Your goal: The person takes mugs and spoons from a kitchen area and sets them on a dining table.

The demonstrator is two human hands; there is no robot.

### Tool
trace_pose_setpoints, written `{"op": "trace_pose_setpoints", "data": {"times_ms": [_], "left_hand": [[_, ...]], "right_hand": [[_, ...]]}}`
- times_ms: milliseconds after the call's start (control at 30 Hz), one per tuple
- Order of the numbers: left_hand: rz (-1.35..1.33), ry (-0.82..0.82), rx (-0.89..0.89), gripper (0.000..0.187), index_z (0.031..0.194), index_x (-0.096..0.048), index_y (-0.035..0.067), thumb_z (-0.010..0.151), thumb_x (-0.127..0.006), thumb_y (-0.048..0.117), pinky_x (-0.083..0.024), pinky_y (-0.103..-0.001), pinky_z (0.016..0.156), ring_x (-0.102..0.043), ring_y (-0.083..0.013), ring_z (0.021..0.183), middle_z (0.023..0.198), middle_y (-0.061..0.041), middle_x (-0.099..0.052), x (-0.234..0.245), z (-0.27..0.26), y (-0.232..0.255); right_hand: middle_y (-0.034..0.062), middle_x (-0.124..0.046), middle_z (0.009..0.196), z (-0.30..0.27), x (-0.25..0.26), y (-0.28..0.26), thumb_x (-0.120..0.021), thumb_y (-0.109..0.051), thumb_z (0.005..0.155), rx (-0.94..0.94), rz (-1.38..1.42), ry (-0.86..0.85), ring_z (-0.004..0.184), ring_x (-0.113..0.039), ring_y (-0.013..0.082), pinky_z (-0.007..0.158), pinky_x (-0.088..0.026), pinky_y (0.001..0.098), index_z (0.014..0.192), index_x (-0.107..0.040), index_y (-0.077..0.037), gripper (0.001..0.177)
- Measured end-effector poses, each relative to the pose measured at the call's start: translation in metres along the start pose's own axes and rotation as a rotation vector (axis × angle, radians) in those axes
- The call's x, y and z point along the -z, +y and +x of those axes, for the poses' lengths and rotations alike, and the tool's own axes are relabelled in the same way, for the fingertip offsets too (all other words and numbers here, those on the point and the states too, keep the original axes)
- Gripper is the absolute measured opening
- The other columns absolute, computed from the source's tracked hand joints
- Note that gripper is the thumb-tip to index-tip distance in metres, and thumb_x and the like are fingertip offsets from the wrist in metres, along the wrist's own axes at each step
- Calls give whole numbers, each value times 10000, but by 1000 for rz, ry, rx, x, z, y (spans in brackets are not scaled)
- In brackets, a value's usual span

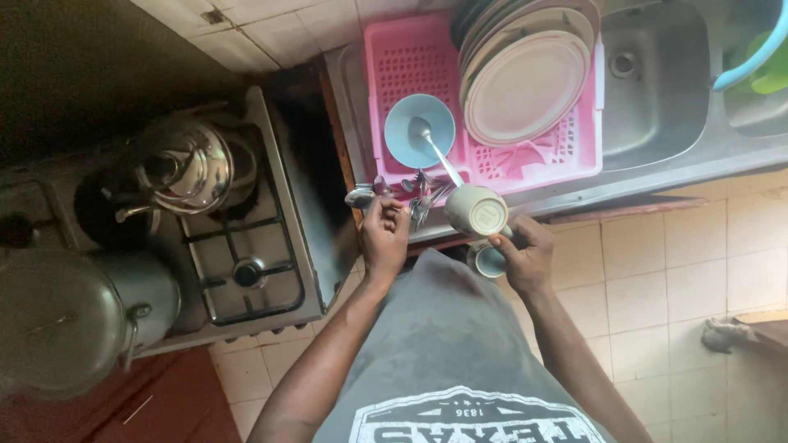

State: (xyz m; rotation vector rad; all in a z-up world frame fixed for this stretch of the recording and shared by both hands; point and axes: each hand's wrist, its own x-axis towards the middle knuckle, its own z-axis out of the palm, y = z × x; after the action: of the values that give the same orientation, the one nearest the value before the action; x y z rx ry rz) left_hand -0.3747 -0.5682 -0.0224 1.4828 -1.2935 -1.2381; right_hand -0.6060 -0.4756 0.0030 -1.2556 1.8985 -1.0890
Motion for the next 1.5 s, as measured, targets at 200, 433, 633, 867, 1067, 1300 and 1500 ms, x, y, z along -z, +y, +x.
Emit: {"op": "trace_pose_setpoints", "data": {"times_ms": [200,433,633,867,1067,1300,1500], "left_hand": [[126,40,127,227,1092,-714,10,907,-752,136,-393,-271,491,-498,-61,487,540,0,-573,-15,31,-8],[221,95,137,187,1029,-786,7,890,-769,130,-368,-292,474,-467,-69,457,505,-11,-551,-23,45,-17],[256,177,-10,149,1000,-799,24,888,-772,120,-387,-292,492,-469,-91,461,502,-12,-519,-13,51,7],[166,244,-216,137,1060,-748,20,984,-742,134,-445,-276,612,-552,-107,675,806,-43,-607,4,41,37],[-28,242,-368,171,1081,-712,29,1010,-731,184,-540,-295,797,-620,-162,907,1058,-76,-599,7,36,61],[-459,63,-360,152,1135,-618,68,1076,-657,203,-632,-336,958,-701,-155,964,1027,-49,-686,1,24,44],[185,-47,-119,160,1040,-692,82,950,-779,181,-542,-335,704,-670,-159,756,903,-73,-740,9,27,77]], "right_hand": [[-3,-499,719,29,6,8,-816,-446,886,17,82,-12,686,-445,108,617,-359,304,787,-586,-34,482],[-8,-505,694,48,13,-6,-821,-433,876,52,50,-20,673,-449,101,623,-363,291,796,-613,-24,466],[-9,-508,683,60,17,-4,-835,-420,868,27,79,-55,657,-439,94,606,-350,279,762,-593,-31,471],[-21,-525,696,72,16,-3,-822,-437,888,71,80,-69,673,-458,86,611,-358,278,776,-609,-47,459],[-7,-516,693,77,12,-4,-819,-458,876,61,50,-101,667,-451,102,601,-360,290,794,-619,-38,472],[1,-517,698,76,14,-12,-812,-472,884,104,32,-129,675,-456,116,616,-372,303,807,-619,-25,493],[9,-497,685,72,16,-8,-811,-465,869,82,15,-132,660,-441,124,601,-354,311,798,-615,-25,487]]}}
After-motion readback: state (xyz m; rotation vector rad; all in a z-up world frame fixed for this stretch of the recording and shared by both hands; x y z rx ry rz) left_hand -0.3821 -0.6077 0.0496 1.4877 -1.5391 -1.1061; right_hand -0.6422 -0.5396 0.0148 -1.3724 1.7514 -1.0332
